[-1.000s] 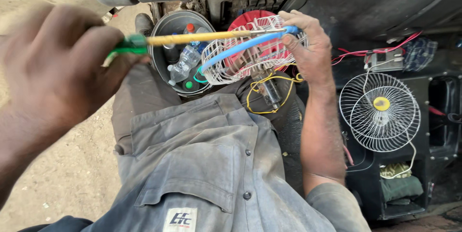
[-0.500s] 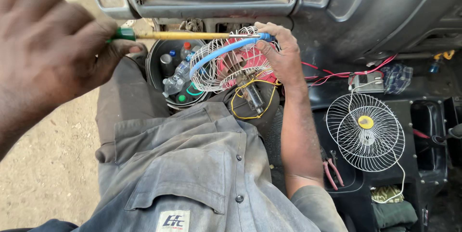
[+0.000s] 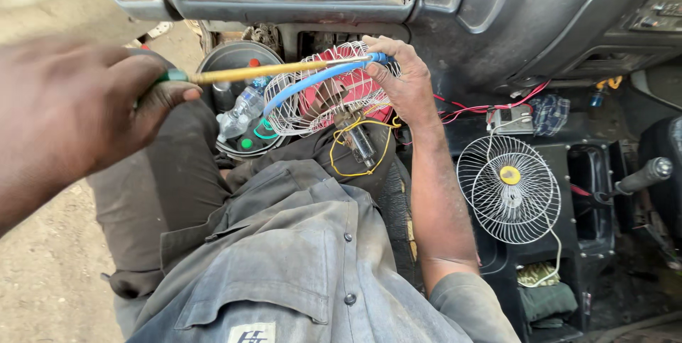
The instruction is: The person disassembles a small electric fan using a screwdriver, removes the front grille and fan blades, and manipulates the motor and wiring. They then reassemble the fan components.
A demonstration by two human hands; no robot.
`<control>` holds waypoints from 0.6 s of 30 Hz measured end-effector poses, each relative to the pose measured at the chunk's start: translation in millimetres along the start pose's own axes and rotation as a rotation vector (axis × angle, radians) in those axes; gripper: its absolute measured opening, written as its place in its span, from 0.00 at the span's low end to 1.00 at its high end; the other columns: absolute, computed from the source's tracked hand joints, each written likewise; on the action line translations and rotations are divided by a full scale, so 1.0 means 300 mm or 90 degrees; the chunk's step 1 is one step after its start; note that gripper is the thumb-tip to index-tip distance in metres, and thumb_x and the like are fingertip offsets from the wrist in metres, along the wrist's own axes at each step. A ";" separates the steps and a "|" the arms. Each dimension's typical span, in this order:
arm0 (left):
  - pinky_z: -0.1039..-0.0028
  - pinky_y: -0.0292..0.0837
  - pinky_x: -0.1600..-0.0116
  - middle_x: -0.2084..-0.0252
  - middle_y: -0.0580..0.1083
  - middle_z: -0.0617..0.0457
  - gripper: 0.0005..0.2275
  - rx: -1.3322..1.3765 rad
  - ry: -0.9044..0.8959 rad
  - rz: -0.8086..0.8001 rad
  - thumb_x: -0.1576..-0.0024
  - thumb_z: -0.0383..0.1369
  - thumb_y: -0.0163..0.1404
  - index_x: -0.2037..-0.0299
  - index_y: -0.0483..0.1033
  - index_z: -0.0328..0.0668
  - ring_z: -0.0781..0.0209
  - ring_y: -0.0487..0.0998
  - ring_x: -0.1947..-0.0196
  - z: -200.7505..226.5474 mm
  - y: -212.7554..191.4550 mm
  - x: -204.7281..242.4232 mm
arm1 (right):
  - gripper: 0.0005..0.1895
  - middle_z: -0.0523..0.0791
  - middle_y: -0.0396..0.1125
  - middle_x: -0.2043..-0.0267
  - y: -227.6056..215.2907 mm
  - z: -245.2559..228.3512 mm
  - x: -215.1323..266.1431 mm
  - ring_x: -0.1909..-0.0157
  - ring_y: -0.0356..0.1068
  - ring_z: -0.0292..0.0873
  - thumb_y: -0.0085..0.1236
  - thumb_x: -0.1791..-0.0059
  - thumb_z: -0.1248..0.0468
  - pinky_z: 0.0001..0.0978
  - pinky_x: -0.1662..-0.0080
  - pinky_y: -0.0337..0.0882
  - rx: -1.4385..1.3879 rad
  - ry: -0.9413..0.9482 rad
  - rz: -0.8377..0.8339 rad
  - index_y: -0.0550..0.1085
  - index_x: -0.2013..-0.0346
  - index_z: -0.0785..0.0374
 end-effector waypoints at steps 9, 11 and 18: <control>0.59 0.72 0.62 0.65 0.76 0.46 0.15 0.053 0.090 0.203 0.41 0.45 0.58 0.55 0.80 0.42 0.48 0.78 0.65 0.002 -0.093 0.087 | 0.18 0.50 0.73 0.40 0.024 -0.054 0.013 0.31 0.68 0.46 0.70 0.49 0.61 0.38 0.30 0.65 -0.018 -0.015 -0.007 0.74 0.49 0.63; 0.53 0.70 0.64 0.67 0.78 0.47 0.13 -0.060 0.223 0.299 0.42 0.40 0.59 0.58 0.83 0.37 0.46 0.77 0.70 0.025 -0.137 0.112 | 0.18 0.51 0.73 0.40 0.023 -0.068 0.004 0.31 0.68 0.47 0.70 0.49 0.62 0.38 0.30 0.66 0.001 -0.031 -0.010 0.75 0.48 0.63; 0.58 0.68 0.67 0.72 0.72 0.47 0.19 0.309 -0.152 -0.211 0.45 0.52 0.57 0.62 0.76 0.44 0.47 0.75 0.72 -0.042 0.044 0.089 | 0.18 0.53 0.72 0.37 0.020 -0.079 -0.003 0.29 0.67 0.47 0.69 0.47 0.61 0.39 0.29 0.65 0.014 -0.027 -0.049 0.75 0.46 0.65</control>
Point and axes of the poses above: each hand's wrist, its own x-axis away from the middle knuckle, its own y-axis out of the palm, z = x × y, the point moved 3 cm from there along -x, towards the middle knuckle
